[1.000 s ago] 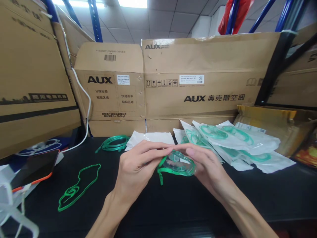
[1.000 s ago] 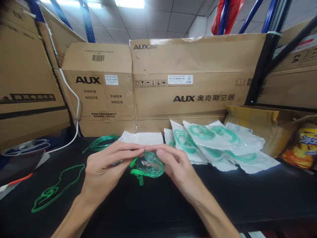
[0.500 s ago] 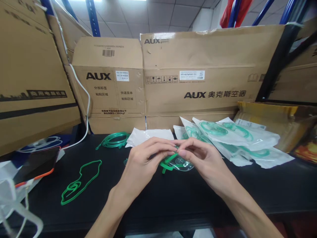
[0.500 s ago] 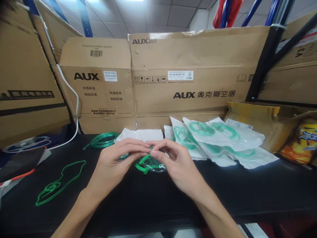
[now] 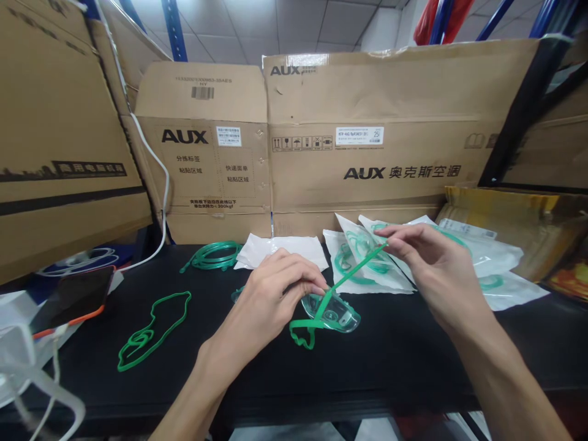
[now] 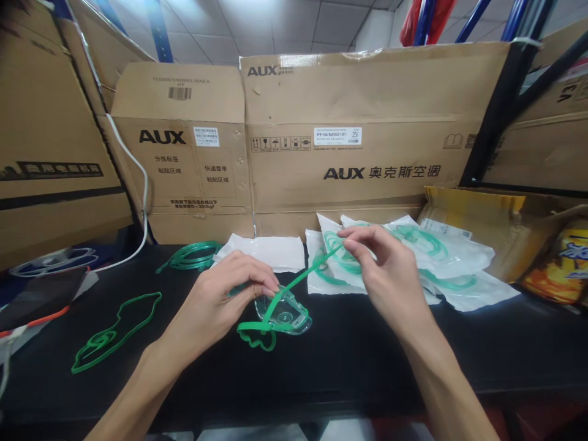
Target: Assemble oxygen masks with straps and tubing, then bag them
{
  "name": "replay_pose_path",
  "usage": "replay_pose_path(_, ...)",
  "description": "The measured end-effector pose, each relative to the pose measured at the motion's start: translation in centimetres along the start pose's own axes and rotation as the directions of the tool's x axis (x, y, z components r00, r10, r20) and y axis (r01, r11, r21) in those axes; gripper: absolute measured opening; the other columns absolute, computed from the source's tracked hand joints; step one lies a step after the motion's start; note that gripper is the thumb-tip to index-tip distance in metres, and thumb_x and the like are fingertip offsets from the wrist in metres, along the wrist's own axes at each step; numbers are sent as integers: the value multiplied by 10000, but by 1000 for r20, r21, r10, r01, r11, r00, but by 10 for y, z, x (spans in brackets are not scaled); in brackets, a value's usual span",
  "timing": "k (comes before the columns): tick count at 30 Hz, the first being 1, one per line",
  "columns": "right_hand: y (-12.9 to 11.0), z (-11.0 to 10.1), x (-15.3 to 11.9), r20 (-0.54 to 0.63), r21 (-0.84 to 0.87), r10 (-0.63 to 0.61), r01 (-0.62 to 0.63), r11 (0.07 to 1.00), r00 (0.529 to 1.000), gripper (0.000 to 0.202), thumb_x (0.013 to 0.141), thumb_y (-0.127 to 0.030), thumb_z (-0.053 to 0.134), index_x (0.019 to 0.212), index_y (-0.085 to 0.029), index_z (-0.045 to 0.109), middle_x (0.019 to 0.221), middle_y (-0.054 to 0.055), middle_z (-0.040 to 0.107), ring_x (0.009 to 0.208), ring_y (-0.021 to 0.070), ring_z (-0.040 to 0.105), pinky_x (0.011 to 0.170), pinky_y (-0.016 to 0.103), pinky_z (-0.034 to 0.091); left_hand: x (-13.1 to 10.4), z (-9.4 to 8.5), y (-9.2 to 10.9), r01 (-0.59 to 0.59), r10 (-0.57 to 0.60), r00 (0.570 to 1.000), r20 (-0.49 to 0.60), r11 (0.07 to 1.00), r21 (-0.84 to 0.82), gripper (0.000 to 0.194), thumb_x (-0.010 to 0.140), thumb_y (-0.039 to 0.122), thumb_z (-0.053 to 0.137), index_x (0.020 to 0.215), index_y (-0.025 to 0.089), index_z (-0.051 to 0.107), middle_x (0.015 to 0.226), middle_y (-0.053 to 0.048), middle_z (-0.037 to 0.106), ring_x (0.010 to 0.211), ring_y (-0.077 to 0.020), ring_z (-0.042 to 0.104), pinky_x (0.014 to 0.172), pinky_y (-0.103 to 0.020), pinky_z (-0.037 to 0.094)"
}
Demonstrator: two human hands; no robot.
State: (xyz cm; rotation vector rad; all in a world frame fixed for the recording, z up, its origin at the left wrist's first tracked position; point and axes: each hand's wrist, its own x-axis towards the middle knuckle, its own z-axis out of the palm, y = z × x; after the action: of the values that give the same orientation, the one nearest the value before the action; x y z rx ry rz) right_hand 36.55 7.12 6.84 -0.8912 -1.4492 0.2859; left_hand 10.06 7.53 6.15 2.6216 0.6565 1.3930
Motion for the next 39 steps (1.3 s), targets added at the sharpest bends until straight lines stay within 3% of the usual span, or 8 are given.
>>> replay_pose_path(3,-4,3,-2,1,-9,-22,22,1000,1000,96,951,-279,698,865,-238,687,1085,41,732,1132,247,666,964,391,491,0,1,-1,15,-15,1000,23,1000,-6,144,1006,115,611,948,221,690,997,23,733,973,-149,632,915,-299,448)
replay_pose_path(10,-24,41,-26,167,2,-113,114,993,979,102,984,-204,634,899,-248,670,1084,24,692,1106,208,646,944,352,503,1,4,5,130,-129,989,69,991,-20,152,969,306,704,1113,258,720,1104,21,700,1027,-139,633,944,-248,443)
replay_pose_path(19,-28,52,-33,249,29,-91,87,996,964,123,985,-200,625,878,-243,666,1062,26,696,1076,211,657,914,341,506,3,13,12,289,-279,945,169,957,-36,186,965,370,695,862,215,703,776,57,618,714,-104,564,699,-232,427)
replay_pose_path(23,-27,53,-33,274,35,36,-47,998,961,77,984,-318,647,1029,-266,683,1108,25,708,1070,211,683,933,340,547,3,12,9,335,-324,935,144,941,-53,212,1024,316,609,868,225,719,789,73,696,735,-98,619,705,-216,435)
replay_pose_path(27,-10,56,-32,311,13,203,-218,976,928,400,944,-484,676,1276,-275,600,1119,59,726,1029,238,719,911,395,596,2,7,5,362,-365,931,-18,927,-100,149,1014,285,624,958,247,757,891,73,755,788,-105,671,751,-194,476)
replay_pose_path(32,-3,65,-34,477,75,390,-478,875,788,558,951,-577,621,1361,-205,547,985,70,734,800,235,762,806,443,637,0,6,2,362,-402,906,-130,897,-252,168,994,370,654,1036,262,775,955,39,778,834,-137,698,764,-211,523)
replay_pose_path(35,-14,68,-36,574,260,392,-614,745,719,489,957,-536,639,1309,-201,583,1074,87,736,856,234,777,847,438,641,1,8,3,342,-407,903,-136,874,-345,172,989,366,662,1031,248,781,989,13,780,900,-153,712,813,-224,547)
replay_pose_path(39,-21,66,-37,531,446,359,-613,652,768,417,946,-432,707,1307,-275,568,1201,63,733,1082,237,732,962,430,600,3,10,5,296,-372,919,-134,872,-389,170,994,350,658,1058,257,785,1087,-4,749,971,-150,700,842,-221,559)
